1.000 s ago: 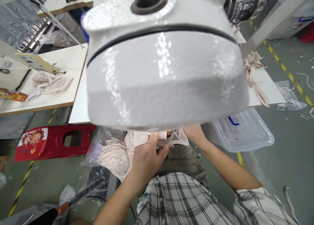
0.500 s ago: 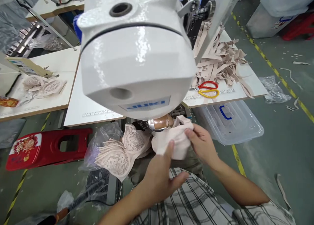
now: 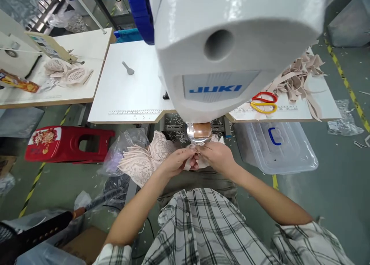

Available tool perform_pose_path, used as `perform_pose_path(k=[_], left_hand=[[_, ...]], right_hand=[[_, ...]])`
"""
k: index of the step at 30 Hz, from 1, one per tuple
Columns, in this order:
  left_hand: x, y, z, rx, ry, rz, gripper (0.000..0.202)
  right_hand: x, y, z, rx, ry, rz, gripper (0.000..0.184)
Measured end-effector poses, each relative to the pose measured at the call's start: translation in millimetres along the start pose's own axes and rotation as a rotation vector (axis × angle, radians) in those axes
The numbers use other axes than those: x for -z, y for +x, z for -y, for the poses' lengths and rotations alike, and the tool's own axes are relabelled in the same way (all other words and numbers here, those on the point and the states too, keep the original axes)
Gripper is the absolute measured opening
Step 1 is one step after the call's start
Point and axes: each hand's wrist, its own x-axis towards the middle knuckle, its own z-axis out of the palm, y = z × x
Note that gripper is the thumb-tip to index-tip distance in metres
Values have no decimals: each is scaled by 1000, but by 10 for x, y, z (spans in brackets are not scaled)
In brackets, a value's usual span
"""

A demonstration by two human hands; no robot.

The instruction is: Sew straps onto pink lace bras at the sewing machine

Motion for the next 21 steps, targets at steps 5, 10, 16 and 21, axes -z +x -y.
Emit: perform_pose_path(k=[5,10,16,21], left_hand=[[-29,-27,91,-103,-126,-105,50],[-103,-147,37,-264,147,-238,41],[-129,-118,40,-239,256,-310,40],[-80,-16,62,-204,368,-345,47]], right_hand=[[-28,-66,76,-165,164,-274,23],[-65,-69,159,-269,207,-243,28],[-130,-61,192,-154,167,-327,19],[-169,-180,-9,-70,223,-140,25]])
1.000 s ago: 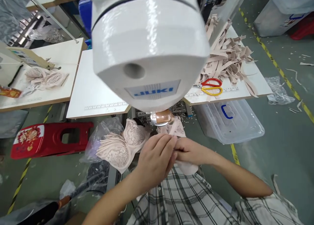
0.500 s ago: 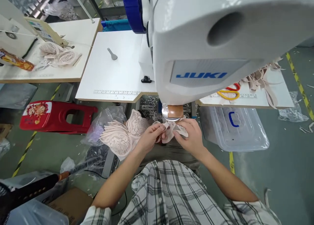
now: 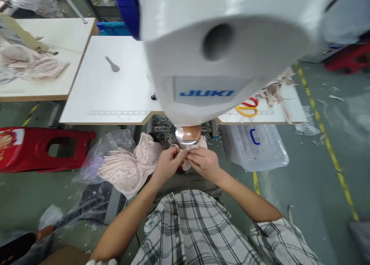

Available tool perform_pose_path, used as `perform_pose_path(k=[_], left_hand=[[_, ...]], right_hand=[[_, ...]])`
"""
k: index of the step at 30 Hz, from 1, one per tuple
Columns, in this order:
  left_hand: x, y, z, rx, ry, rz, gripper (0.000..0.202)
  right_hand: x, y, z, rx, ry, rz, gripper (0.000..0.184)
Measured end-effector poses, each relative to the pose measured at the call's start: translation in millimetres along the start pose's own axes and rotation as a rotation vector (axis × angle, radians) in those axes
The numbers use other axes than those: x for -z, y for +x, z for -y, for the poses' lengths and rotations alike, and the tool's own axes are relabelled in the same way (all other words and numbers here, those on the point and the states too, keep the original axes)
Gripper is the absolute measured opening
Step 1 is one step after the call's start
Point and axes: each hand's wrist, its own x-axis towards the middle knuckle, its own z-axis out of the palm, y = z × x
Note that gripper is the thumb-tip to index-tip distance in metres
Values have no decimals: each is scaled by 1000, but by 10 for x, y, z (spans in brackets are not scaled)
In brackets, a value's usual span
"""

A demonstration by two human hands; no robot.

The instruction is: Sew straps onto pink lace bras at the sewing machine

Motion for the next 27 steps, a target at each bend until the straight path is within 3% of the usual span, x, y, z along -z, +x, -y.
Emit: perform_pose_path(k=[2,5,7,10,13,17,19,22,24,27], left_hand=[[36,30,15,23,-7,18,47],[91,47,24,32,-27,36,45],[96,37,19,41,-80,56,45],[63,16,7,84,-227,89,43],[50,9,-5,136,-408,79,38],[95,12,-35,199,-620,69,28],[111,11,-45,215,-651,66,27],[100,5,-31,214,-624,64,28],[81,-5,-15,185,-566,70,29],[58,-31,-17,113,-458,78,30]], right_hand=[[208,53,-350,-87,-54,38,28],[777,288,-1033,-408,-365,-117,40],[1171,500,-1405,-541,-514,51,48],[1539,727,-1623,-503,-598,391,44],[1654,659,-1441,-466,-591,494,38],[1597,146,-839,-585,-494,299,35],[1468,-139,-478,-584,-247,272,29],[1166,-386,-5,-446,7,316,32],[961,-398,192,-394,77,308,34],[750,-285,286,-378,84,292,34]])
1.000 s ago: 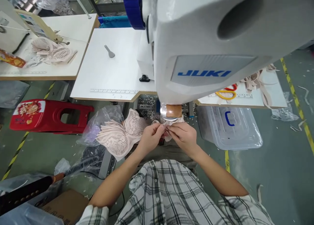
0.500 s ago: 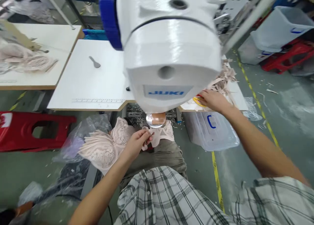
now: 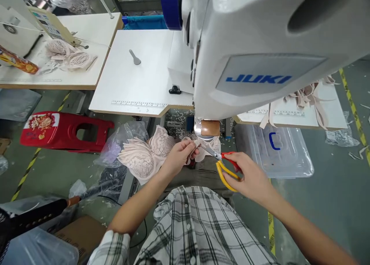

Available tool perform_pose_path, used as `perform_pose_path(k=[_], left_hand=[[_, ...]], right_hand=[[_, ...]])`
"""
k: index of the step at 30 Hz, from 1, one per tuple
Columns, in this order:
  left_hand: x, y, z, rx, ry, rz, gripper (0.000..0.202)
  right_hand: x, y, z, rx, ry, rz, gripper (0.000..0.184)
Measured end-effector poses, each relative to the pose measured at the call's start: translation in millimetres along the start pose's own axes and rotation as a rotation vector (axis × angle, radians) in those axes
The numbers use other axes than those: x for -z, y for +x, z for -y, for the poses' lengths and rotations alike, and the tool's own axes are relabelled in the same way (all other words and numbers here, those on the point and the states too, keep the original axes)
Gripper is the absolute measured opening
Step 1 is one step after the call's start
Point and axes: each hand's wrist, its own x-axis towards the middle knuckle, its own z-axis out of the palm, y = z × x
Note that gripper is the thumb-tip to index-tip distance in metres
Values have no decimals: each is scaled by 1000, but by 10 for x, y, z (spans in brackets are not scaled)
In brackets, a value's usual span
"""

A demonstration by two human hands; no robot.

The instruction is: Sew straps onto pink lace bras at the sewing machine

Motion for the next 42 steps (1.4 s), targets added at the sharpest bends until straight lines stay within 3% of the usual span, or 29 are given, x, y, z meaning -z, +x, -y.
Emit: perform_pose_path(k=[4,9,15,23,30,35,42], left_hand=[[-28,-39,-44,-37,128,-16,29],[-1,-42,-59,-36,159,-36,22],[88,-34,-28,6,27,-45,16],[104,33,22,-25,-129,-42,46],[91,-3,-18,-113,78,-88,40],[125,-24,-34,-161,195,-117,35],[149,-23,30,-167,172,-155,37]], right_hand=[[-63,170,-6,17,-21,18,35],[-50,174,-64,34,3,77,31],[20,14,-101,-160,114,39,32],[-91,33,-42,-132,114,49,36],[-254,270,49,-144,162,60,41],[-243,384,34,-173,216,99,40],[-198,269,-13,-213,273,92,35]])
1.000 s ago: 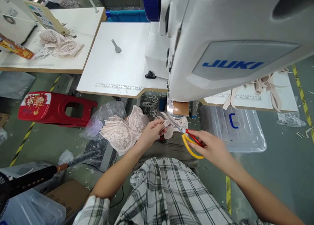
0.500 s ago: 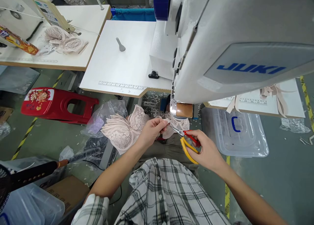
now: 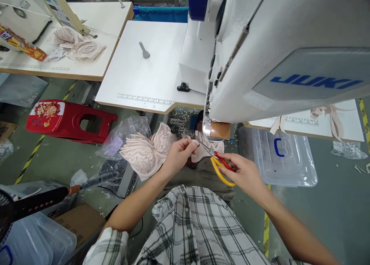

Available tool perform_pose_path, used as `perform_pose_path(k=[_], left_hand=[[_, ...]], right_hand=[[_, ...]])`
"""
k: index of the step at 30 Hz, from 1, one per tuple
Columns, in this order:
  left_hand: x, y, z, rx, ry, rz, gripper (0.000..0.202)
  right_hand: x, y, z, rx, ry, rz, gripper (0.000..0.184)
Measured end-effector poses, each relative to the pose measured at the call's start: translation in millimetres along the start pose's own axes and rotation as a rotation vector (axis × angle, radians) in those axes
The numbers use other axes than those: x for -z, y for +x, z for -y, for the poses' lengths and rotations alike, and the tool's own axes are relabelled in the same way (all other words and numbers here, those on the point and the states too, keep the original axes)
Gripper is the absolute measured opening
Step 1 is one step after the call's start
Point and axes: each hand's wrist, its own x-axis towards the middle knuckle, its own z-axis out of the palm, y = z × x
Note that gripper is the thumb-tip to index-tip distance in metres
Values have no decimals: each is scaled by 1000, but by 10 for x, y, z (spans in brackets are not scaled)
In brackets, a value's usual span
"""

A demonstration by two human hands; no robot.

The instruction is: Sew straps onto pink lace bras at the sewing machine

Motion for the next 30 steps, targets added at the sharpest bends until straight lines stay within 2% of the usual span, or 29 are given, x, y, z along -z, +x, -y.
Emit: perform_pose_path(k=[3,5,9,11,13,14,15,17,19,20,21,24,25,26,27,29,30], left_hand=[[-13,-9,2,10,-97,-34,37],[-29,-12,-14,37,-184,-29,38],[-71,-7,-68,74,-309,7,40],[-90,-1,-106,105,-314,47,38],[-104,2,-158,180,-295,135,35],[-112,2,-190,228,-274,203,33],[-120,0,-225,273,-236,284,30],[-133,-10,-297,325,-92,457,26],[-131,-33,-343,294,118,561,27],[-121,-49,-342,225,230,533,29],[-107,-68,-320,122,335,439,28],[-86,-125,-99,-224,485,-22,25],[-108,-140,21,-263,448,-91,33],[-152,-151,152,-227,355,-43,44],[-221,-160,285,-131,207,98,60],[-411,-186,516,94,-161,419,98],[-513,-210,598,156,-326,500,110]], right_hand=[[119,-65,-99,-59,-6,-58,36],[332,-32,-171,-87,-88,-106,37],[912,215,-220,-81,-532,-279,40],[1059,316,-161,18,-732,-433,40],[985,346,-50,187,-766,-543,39],[867,338,11,293,-727,-527,39],[714,324,68,393,-664,-439,36],[381,302,140,583,-556,-106,27],[146,315,138,627,-472,77,25],[95,334,110,594,-442,96,26],[90,356,68,525,-417,71,25],[235,400,-67,181,-264,-170,25],[285,400,-91,57,-145,-254,29],[314,393,-93,-48,15,-308,34],[317,378,-74,-129,205,-326,40],[249,327,25,-240,593,-261,45],[195,291,96,-280,752,-194,45]])
